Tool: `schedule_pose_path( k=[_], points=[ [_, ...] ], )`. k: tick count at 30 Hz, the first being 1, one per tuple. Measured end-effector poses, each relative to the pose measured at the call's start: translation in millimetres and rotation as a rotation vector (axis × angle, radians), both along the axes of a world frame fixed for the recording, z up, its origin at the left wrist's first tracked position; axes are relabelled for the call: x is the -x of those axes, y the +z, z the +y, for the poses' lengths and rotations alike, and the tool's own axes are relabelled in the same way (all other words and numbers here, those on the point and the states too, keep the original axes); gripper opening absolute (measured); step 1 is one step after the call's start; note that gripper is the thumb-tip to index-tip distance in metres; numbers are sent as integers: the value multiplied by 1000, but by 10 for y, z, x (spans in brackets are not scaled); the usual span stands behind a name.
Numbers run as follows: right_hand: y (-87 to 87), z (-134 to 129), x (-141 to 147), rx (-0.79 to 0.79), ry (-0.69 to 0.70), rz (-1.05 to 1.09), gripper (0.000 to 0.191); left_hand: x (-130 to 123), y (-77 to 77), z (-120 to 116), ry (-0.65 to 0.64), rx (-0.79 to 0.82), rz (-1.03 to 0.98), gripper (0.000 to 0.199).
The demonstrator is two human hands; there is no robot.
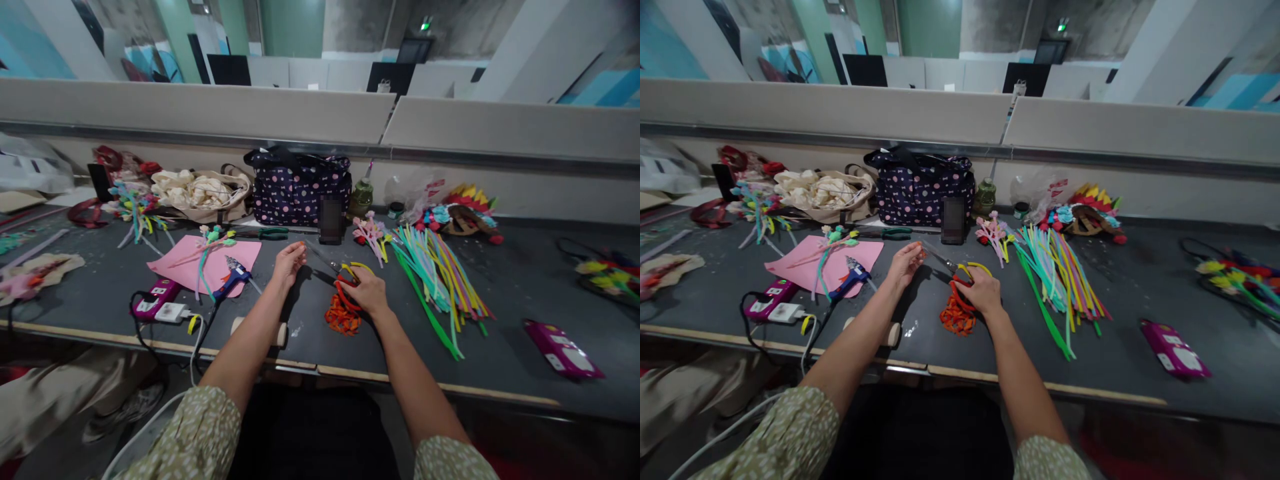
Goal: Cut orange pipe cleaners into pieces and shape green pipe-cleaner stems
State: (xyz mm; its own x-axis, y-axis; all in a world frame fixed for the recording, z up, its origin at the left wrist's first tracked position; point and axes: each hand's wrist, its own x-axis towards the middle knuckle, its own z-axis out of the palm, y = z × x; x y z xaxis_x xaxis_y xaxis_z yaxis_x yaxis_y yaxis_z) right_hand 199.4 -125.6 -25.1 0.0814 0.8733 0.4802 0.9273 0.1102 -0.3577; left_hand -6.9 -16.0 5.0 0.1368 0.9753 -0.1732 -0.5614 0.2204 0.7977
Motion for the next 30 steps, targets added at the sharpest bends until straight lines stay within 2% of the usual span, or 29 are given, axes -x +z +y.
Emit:
schedule_pose_path(
  k=[30],
  points=[
    [-26,5,-22,4,38,-83,42,-1,31,-36,-40,-37,21,31]
  ],
)
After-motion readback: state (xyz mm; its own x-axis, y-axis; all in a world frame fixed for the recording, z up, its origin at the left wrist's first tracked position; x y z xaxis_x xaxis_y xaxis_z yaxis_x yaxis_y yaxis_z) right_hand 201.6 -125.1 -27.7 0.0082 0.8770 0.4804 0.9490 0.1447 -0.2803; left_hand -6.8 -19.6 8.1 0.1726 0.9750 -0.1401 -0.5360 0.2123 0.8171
